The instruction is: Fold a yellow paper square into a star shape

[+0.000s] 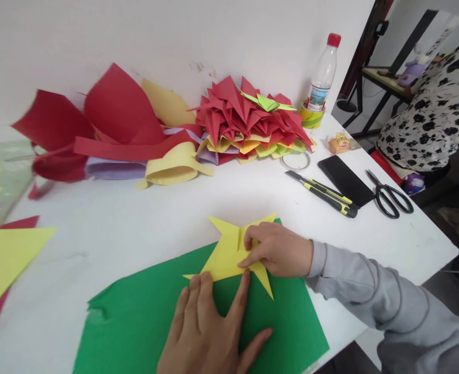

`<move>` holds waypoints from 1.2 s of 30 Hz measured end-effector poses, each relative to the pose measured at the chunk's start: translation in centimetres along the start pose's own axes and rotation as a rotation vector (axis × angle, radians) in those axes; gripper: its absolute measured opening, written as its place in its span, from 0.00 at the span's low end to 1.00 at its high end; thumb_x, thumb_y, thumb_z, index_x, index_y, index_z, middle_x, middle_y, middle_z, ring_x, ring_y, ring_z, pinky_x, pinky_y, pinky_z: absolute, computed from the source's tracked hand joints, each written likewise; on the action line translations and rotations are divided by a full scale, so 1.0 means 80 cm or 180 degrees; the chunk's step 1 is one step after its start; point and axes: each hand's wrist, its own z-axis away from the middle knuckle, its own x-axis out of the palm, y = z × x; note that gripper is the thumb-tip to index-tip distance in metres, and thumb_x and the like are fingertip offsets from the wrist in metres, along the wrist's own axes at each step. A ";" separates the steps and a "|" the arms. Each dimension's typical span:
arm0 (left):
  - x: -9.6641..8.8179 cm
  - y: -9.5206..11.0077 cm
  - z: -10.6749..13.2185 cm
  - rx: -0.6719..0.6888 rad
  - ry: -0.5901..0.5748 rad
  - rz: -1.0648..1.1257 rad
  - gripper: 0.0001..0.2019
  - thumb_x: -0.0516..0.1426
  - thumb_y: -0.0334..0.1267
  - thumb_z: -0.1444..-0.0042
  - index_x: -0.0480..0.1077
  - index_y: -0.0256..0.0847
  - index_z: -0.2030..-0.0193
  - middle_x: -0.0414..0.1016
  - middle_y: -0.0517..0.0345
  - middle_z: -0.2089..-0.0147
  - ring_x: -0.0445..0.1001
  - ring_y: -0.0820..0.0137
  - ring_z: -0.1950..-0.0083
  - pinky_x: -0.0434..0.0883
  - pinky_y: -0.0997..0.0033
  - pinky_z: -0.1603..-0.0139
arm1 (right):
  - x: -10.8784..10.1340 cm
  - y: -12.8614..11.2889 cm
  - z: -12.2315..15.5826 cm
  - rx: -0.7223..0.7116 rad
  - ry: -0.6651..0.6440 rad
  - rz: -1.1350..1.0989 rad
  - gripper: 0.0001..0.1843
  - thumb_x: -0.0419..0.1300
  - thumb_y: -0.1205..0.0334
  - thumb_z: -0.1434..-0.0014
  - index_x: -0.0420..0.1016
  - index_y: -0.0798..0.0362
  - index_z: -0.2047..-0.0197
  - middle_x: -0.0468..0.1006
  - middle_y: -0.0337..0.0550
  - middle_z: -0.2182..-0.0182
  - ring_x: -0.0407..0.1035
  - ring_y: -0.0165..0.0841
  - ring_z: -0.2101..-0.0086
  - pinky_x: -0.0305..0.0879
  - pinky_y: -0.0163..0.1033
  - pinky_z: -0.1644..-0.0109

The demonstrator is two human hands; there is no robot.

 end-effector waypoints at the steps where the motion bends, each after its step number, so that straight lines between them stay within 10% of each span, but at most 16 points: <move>1: 0.000 0.000 0.000 -0.0013 -0.0020 0.0032 0.39 0.60 0.55 0.49 0.59 0.34 0.36 0.62 0.25 0.44 0.68 0.32 0.44 0.70 0.37 0.50 | 0.000 0.000 0.000 -0.0003 0.0005 -0.0008 0.15 0.60 0.73 0.42 0.84 0.51 0.57 0.74 0.46 0.59 0.67 0.36 0.62 0.64 0.42 0.55; 8: -0.001 0.001 -0.001 -0.0014 -0.0132 0.0112 0.36 0.58 0.55 0.47 0.62 0.39 0.35 0.64 0.30 0.43 0.67 0.35 0.42 0.68 0.38 0.47 | 0.006 0.004 0.000 -0.0025 0.0055 -0.0093 0.15 0.60 0.75 0.43 0.83 0.51 0.57 0.74 0.46 0.60 0.67 0.36 0.61 0.64 0.43 0.54; 13: -0.004 -0.005 -0.006 -0.0010 0.0218 -0.0281 0.36 0.51 0.59 0.41 0.68 0.20 0.45 0.69 0.21 0.49 0.73 0.39 0.49 0.72 0.45 0.53 | 0.005 0.006 0.003 -0.0061 0.0153 -0.0198 0.15 0.58 0.76 0.41 0.83 0.51 0.58 0.74 0.46 0.60 0.68 0.35 0.62 0.65 0.42 0.54; 18: -0.011 -0.036 -0.022 0.0275 0.0412 -0.0435 0.14 0.50 0.37 0.33 0.75 0.34 0.60 0.77 0.44 0.62 0.77 0.59 0.62 0.72 0.60 0.59 | 0.001 0.004 0.007 -0.0125 0.0265 -0.0292 0.09 0.63 0.69 0.41 0.82 0.53 0.58 0.74 0.46 0.60 0.69 0.34 0.62 0.66 0.42 0.54; 23: -0.014 -0.052 -0.031 0.0531 0.0554 -0.0373 0.16 0.45 0.27 0.33 0.74 0.37 0.63 0.76 0.53 0.67 0.74 0.64 0.69 0.71 0.62 0.63 | 0.001 0.005 0.009 -0.0192 0.0318 -0.0182 0.11 0.67 0.68 0.46 0.81 0.54 0.57 0.74 0.46 0.60 0.68 0.34 0.63 0.66 0.41 0.56; 29: -0.011 -0.048 -0.031 0.0447 0.0628 -0.0426 0.14 0.47 0.22 0.37 0.73 0.34 0.60 0.74 0.55 0.69 0.74 0.65 0.70 0.70 0.64 0.64 | 0.004 -0.010 0.010 -0.0475 0.0419 0.0960 0.10 0.64 0.58 0.40 0.78 0.56 0.59 0.73 0.46 0.65 0.61 0.34 0.69 0.59 0.40 0.65; 36: -0.012 -0.047 -0.036 0.0432 0.0589 -0.0627 0.17 0.48 0.19 0.40 0.71 0.36 0.51 0.70 0.60 0.73 0.73 0.68 0.72 0.70 0.68 0.65 | 0.020 -0.036 0.010 -0.0714 0.1366 0.2177 0.11 0.55 0.70 0.39 0.72 0.55 0.73 0.64 0.38 0.79 0.54 0.31 0.77 0.44 0.40 0.74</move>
